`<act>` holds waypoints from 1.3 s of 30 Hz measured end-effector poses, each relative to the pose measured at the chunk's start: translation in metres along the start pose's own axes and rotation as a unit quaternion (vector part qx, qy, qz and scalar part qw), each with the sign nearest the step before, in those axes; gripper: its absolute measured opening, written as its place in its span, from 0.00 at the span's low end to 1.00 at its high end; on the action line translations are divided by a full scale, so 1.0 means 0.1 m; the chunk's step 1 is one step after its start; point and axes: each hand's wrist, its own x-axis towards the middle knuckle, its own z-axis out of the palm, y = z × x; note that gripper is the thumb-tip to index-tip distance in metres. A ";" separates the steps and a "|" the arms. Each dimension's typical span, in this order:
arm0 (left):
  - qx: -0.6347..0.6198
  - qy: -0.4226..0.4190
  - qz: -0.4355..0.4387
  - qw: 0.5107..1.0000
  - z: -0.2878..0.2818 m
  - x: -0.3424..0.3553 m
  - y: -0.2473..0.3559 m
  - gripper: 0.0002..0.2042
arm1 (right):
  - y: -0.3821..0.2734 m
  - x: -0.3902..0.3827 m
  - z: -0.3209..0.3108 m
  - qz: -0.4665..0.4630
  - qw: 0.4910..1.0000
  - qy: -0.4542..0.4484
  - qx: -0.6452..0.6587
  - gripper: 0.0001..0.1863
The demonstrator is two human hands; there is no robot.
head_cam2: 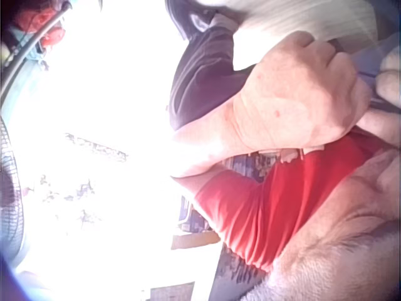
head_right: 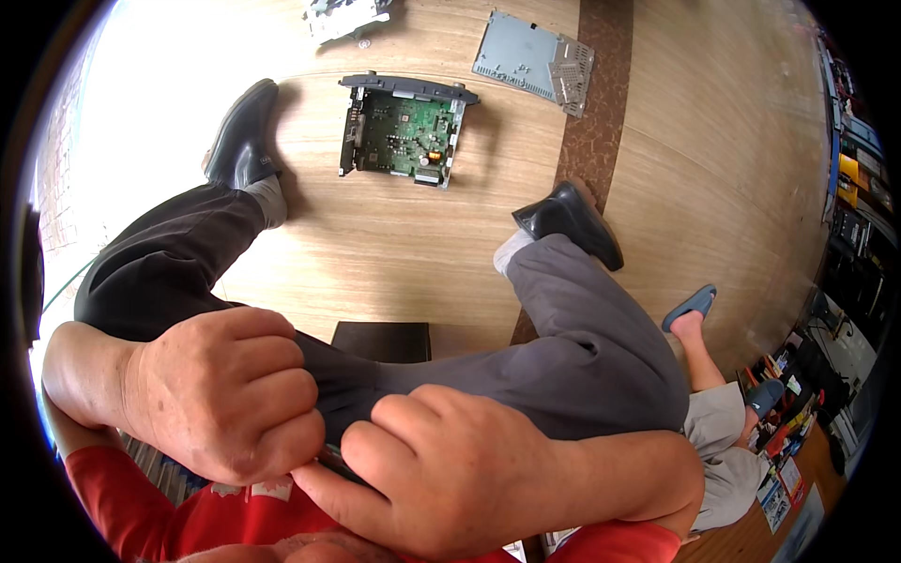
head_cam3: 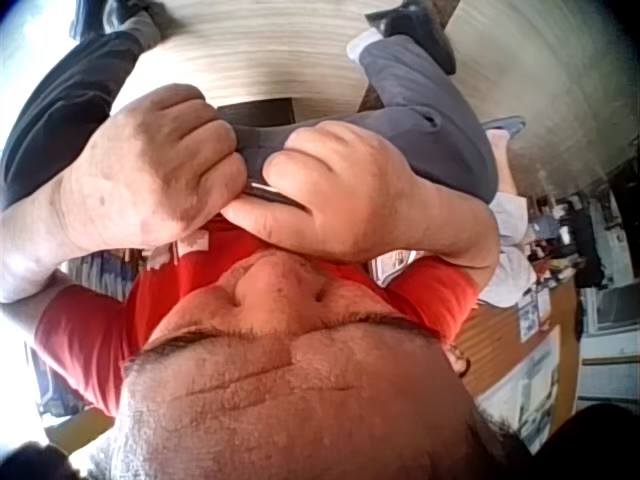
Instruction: The person disassembles an electronic device on the floor using a screwdriver, removing its cover and checking the internal circuit board by hand.
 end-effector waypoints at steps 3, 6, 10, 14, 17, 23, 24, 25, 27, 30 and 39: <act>0.006 -0.013 -0.004 1.000 0.00 -0.01 0.00 0.16 | 0.02 -0.05 0.04 -0.001 1.000 0.004 -0.004 0.16; 0.008 -0.024 -0.006 1.000 -0.01 -0.01 0.00 0.17 | 0.03 -0.07 0.10 -0.015 0.999 0.020 -0.023 0.16; 0.012 -0.039 -0.007 0.999 -0.03 -0.01 0.00 0.18 | 0.05 -0.08 0.10 -0.020 0.999 0.024 -0.024 0.16; 0.009 -0.041 -0.007 0.999 -0.03 -0.01 -0.01 0.18 | 0.01 0.00 0.02 -0.009 1.000 0.007 -0.010 0.15; 0.005 -0.039 -0.008 0.999 -0.02 0.00 -0.01 0.18 | -0.04 0.04 -0.01 0.082 0.995 0.017 0.062 0.07; 0.016 -0.039 -0.008 0.999 -0.02 0.00 -0.01 0.18 | 0.05 -0.07 0.09 -0.018 0.999 0.005 -0.032 0.12; 0.016 -0.039 -0.007 0.999 -0.02 0.00 -0.01 0.18 | 0.05 -0.07 0.10 -0.018 0.999 0.009 -0.032 0.12; 0.016 -0.040 -0.007 0.999 -0.02 0.00 -0.02 0.18 | 0.04 -0.06 0.09 -0.017 0.999 0.012 -0.032 0.12; 0.018 -0.042 -0.008 0.999 -0.03 0.00 -0.02 0.18 | 0.01 0.00 0.05 -0.001 1.000 0.013 -0.024 0.12; 0.022 -0.045 -0.007 0.999 -0.04 0.01 -0.02 0.19 | -0.03 0.00 0.06 0.026 0.999 0.018 -0.008 0.12; 0.022 -0.042 -0.011 0.999 -0.01 0.01 -0.02 0.19 | 0.01 -0.01 0.06 0.004 0.999 0.010 -0.032 0.11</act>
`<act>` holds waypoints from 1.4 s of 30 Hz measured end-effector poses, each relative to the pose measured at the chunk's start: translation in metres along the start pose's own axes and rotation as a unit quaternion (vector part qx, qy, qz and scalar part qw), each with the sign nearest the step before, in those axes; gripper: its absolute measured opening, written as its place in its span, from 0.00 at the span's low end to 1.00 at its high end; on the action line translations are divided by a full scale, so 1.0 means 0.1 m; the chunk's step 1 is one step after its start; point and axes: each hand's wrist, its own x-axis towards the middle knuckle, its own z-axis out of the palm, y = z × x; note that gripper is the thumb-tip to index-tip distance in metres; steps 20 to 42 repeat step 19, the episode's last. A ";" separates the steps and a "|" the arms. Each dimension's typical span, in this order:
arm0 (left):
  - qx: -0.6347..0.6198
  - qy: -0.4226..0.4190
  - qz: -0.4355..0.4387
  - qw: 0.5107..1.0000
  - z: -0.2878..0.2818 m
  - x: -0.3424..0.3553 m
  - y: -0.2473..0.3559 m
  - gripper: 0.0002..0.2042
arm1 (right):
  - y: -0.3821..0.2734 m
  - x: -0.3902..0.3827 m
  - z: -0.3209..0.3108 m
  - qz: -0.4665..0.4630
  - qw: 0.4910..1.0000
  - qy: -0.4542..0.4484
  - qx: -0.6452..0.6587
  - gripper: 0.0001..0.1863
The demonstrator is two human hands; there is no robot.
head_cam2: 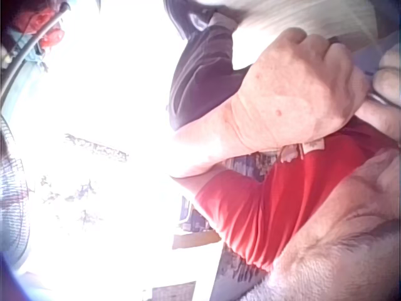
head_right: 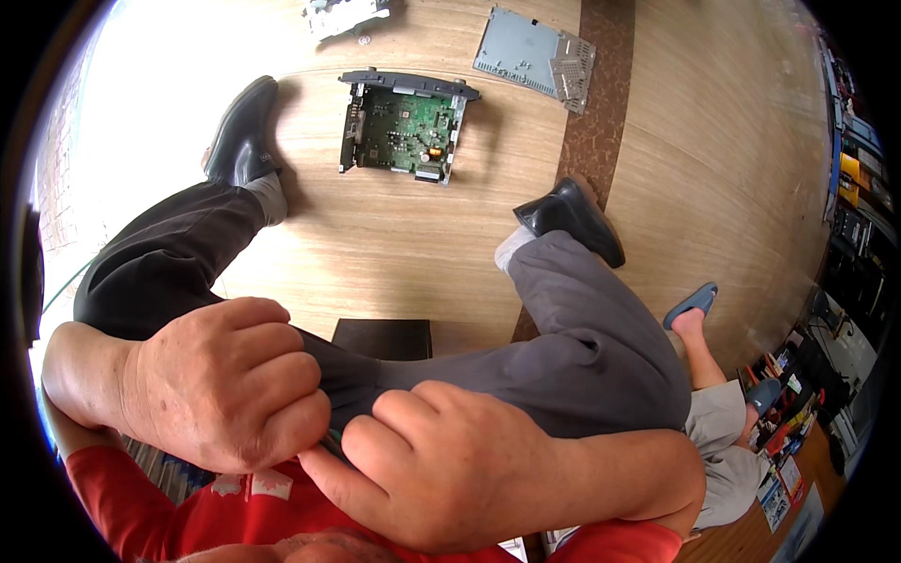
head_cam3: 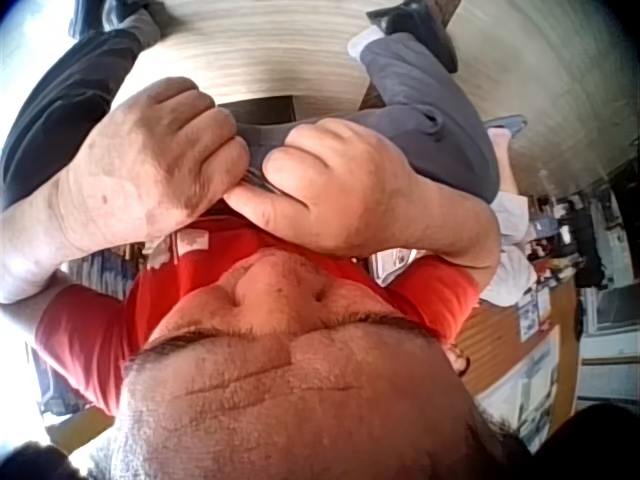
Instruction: The person disassembles an electronic device on the floor using a screwdriver, removing its cover and checking the internal circuit board by hand.
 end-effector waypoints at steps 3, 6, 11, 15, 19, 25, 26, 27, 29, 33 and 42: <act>-0.004 0.005 -0.003 1.000 0.00 -0.01 0.01 0.18 | 0.00 -0.02 0.01 0.006 1.000 -0.006 0.004 0.11; 0.002 0.016 0.001 1.000 0.03 -0.01 0.00 0.16 | 0.00 -0.03 0.02 0.000 1.000 -0.012 -0.002 0.11; 0.022 0.022 -0.001 1.000 0.03 0.00 0.03 0.13 | -0.05 0.04 -0.05 0.047 0.998 -0.032 0.037 0.07; 0.023 0.032 0.015 0.999 0.05 0.04 0.00 0.10 | -0.05 0.02 -0.01 0.040 0.999 -0.035 0.009 0.05; 0.052 0.012 0.013 0.999 -0.01 0.07 0.02 0.08 | -0.05 0.00 0.03 0.030 1.000 -0.009 -0.004 0.08; 0.052 0.012 0.013 0.999 -0.01 0.07 0.02 0.08 | -0.05 0.00 0.03 0.030 1.000 -0.009 -0.004 0.08; 0.052 0.012 0.013 0.999 -0.01 0.07 0.02 0.08 | -0.05 0.00 0.03 0.030 1.000 -0.009 -0.004 0.08; 0.052 0.012 0.013 0.999 -0.01 0.07 0.02 0.08 | -0.05 0.00 0.03 0.030 1.000 -0.009 -0.004 0.08; 0.052 0.012 0.013 0.999 -0.01 0.07 0.02 0.08 | -0.05 0.00 0.03 0.030 1.000 -0.009 -0.004 0.08; 0.052 0.012 0.013 0.999 -0.01 0.07 0.02 0.08 | -0.05 0.00 0.03 0.030 1.000 -0.009 -0.004 0.08; 0.052 0.012 0.013 0.999 -0.01 0.07 0.02 0.08 | -0.05 0.00 0.03 0.030 1.000 -0.009 -0.004 0.08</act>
